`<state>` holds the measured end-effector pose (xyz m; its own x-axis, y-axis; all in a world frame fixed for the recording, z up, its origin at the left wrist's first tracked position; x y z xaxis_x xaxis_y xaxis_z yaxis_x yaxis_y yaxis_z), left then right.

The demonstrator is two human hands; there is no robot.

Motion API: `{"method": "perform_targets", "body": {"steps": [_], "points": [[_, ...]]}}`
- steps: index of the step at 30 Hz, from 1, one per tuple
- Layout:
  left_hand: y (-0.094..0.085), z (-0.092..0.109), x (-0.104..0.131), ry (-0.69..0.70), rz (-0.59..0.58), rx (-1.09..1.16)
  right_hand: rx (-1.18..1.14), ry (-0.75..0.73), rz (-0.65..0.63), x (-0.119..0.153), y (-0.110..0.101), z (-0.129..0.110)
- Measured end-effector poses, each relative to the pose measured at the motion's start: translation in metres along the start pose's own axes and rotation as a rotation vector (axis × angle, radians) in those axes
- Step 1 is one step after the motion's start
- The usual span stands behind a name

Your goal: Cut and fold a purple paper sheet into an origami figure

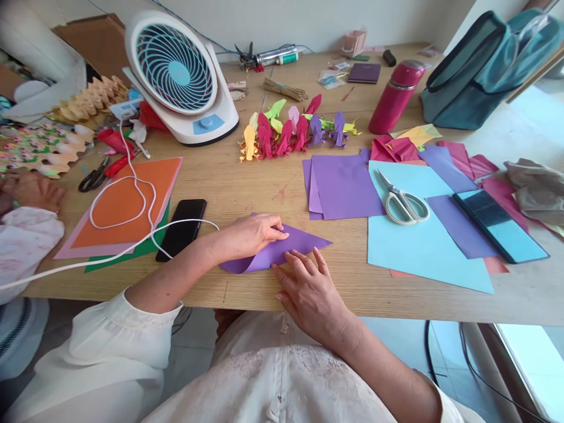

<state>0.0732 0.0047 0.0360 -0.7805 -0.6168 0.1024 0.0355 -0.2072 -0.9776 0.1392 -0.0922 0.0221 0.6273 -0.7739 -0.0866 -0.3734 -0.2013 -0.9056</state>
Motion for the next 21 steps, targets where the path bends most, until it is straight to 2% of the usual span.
{"method": "perform_targets", "body": {"steps": [8,16,21], "points": [[0.001,0.0,-0.001,-0.006,-0.008,-0.02,0.028,0.042,0.005,-0.002,0.007,0.001],[0.003,0.0,0.0,0.001,-0.023,-0.009,0.082,0.025,0.036,-0.004,0.005,-0.004],[0.006,-0.003,0.001,-0.018,-0.038,-0.015,0.042,-0.033,0.021,-0.008,0.01,-0.016]]}}
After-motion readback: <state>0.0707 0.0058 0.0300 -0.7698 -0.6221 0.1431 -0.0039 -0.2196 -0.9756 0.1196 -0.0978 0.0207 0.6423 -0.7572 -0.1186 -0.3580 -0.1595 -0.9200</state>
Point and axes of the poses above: each hand's wrist, its own x-axis away from the middle knuckle, its own y-axis out of the palm, z = x × y, the point moved 10 cm from there along -x, towards the middle knuckle, and after that the axes turned 6 degrees about -x, right-handed, at the moved point
